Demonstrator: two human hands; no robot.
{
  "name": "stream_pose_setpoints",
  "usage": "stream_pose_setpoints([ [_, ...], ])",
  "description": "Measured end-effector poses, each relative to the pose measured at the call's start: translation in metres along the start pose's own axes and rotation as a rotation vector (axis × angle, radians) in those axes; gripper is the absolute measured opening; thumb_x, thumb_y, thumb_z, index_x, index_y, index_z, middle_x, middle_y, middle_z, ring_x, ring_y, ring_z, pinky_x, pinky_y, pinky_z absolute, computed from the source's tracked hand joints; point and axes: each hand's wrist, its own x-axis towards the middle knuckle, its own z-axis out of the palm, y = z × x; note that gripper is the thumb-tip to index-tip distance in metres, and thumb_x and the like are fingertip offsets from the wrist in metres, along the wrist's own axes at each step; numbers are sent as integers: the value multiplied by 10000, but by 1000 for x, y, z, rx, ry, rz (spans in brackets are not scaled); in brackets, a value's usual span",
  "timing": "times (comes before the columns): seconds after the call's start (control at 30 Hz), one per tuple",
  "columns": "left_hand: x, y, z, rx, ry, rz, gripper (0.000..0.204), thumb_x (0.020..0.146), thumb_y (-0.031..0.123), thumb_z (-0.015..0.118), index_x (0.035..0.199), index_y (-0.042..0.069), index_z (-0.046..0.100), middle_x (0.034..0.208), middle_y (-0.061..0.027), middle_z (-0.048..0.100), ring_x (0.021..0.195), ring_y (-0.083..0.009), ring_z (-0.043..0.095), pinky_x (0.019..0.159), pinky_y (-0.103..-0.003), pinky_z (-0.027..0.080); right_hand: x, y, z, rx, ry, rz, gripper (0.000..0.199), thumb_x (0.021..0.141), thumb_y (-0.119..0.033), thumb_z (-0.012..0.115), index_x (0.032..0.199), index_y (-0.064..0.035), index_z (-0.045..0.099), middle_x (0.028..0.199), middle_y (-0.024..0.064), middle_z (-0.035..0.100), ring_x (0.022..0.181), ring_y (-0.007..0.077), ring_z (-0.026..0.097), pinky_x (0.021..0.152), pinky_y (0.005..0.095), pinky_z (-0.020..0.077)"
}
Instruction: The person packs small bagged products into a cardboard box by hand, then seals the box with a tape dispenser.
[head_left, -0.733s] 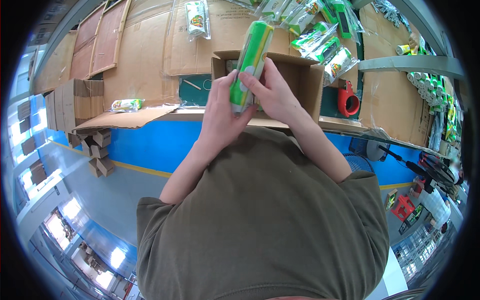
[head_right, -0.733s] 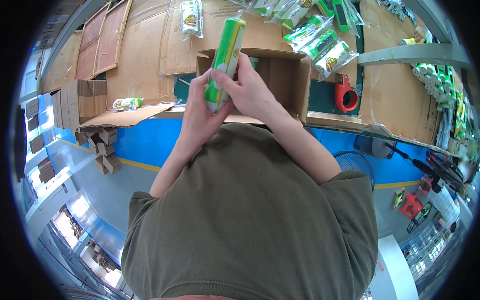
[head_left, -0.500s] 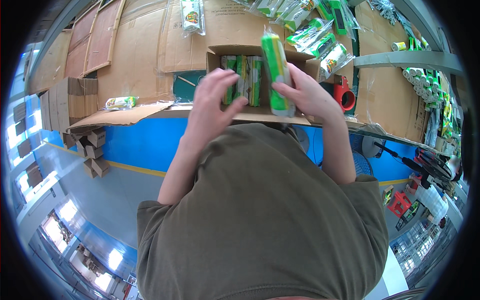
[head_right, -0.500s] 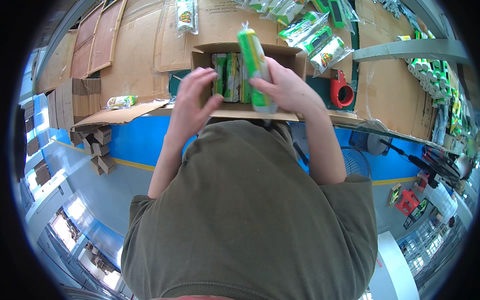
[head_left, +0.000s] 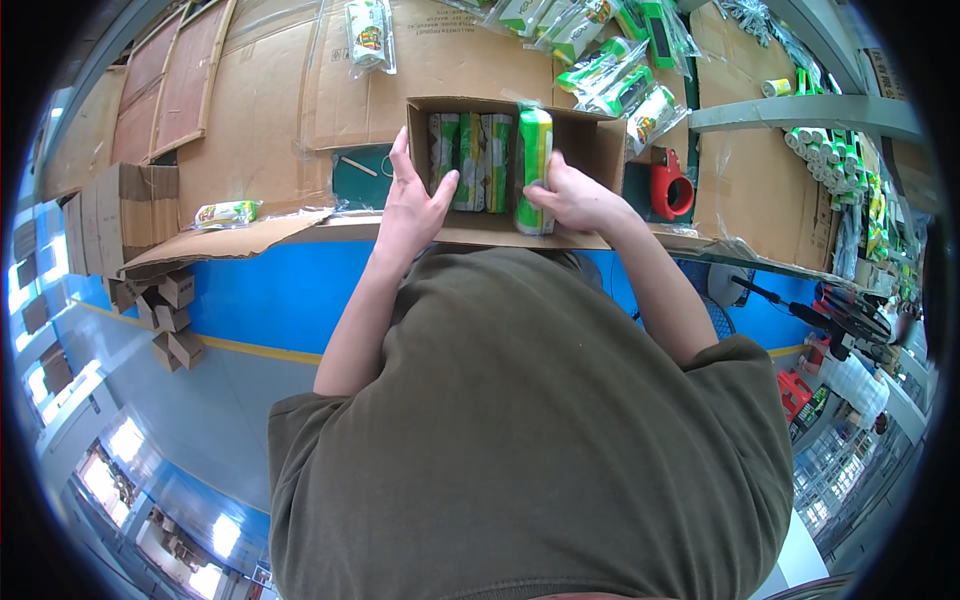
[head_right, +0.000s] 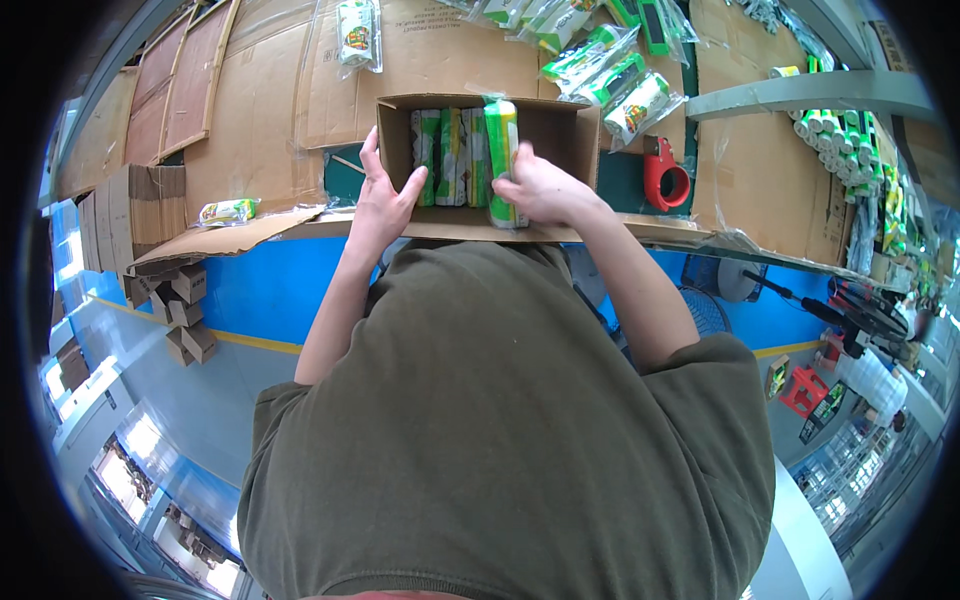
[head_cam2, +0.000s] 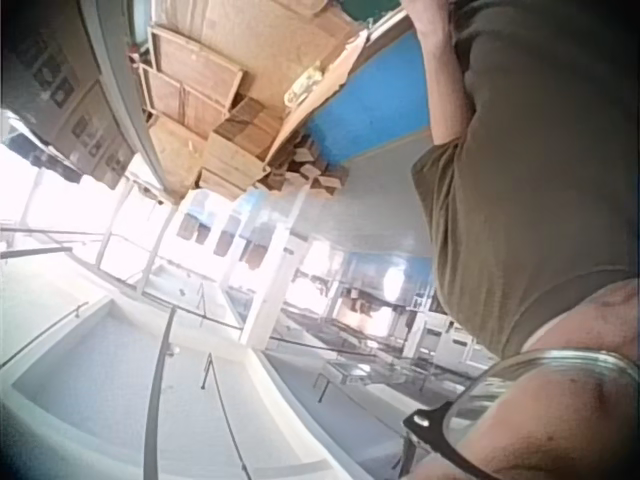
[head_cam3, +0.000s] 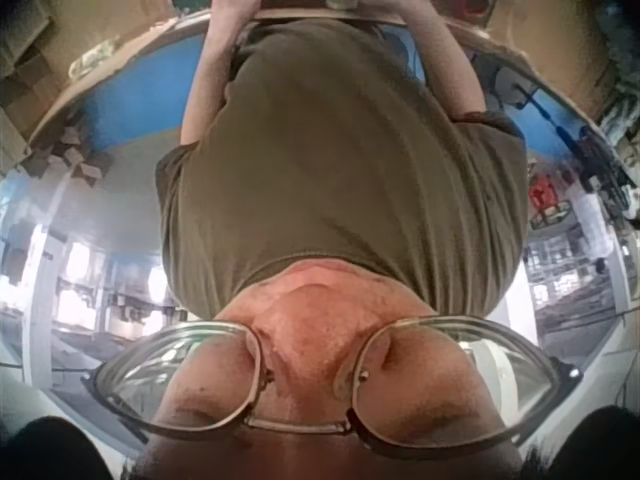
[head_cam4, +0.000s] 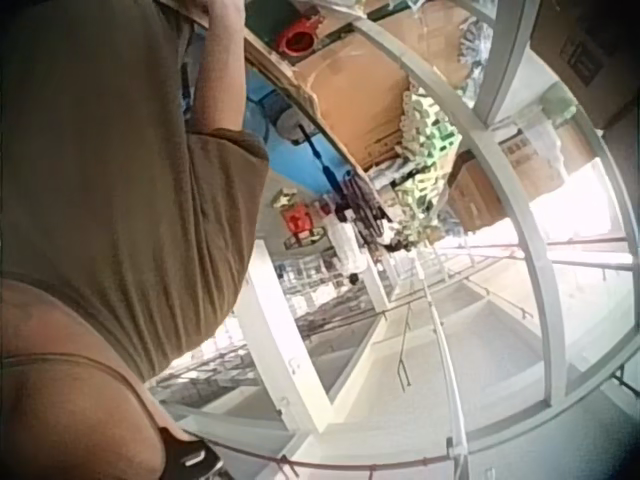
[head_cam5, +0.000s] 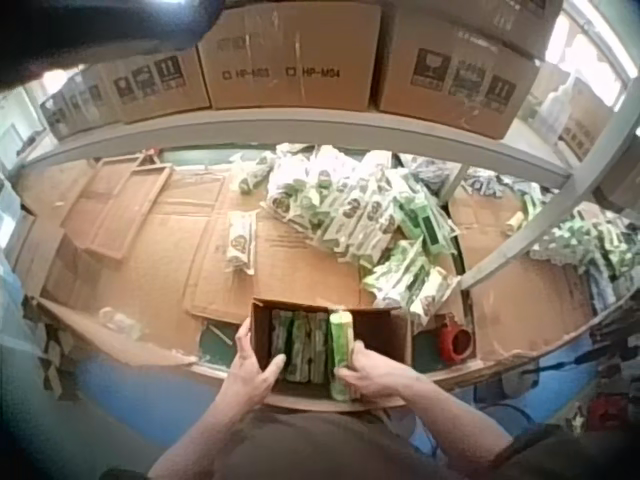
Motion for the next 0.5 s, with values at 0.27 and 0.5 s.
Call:
stream_pose_setpoints([
  [0.27,0,-11,8,-73,64,43,719,922,156,614,1462,-10,169,1469,-329,313,1380,-449,340,1143,-454,298,-13,-16,-1,-197,68,-80,511,920,-350,562,1197,63,442,1039,306,636,1021,427,627,891,461,502],
  [0.5,0,-3,5,-116,53,32,686,917,137,608,1452,-15,207,1435,-320,366,1354,-437,381,1126,-446,319,60,29,6,-57,-351,73,562,953,-267,487,1312,142,343,1011,298,656,805,317,718,682,425,588],
])
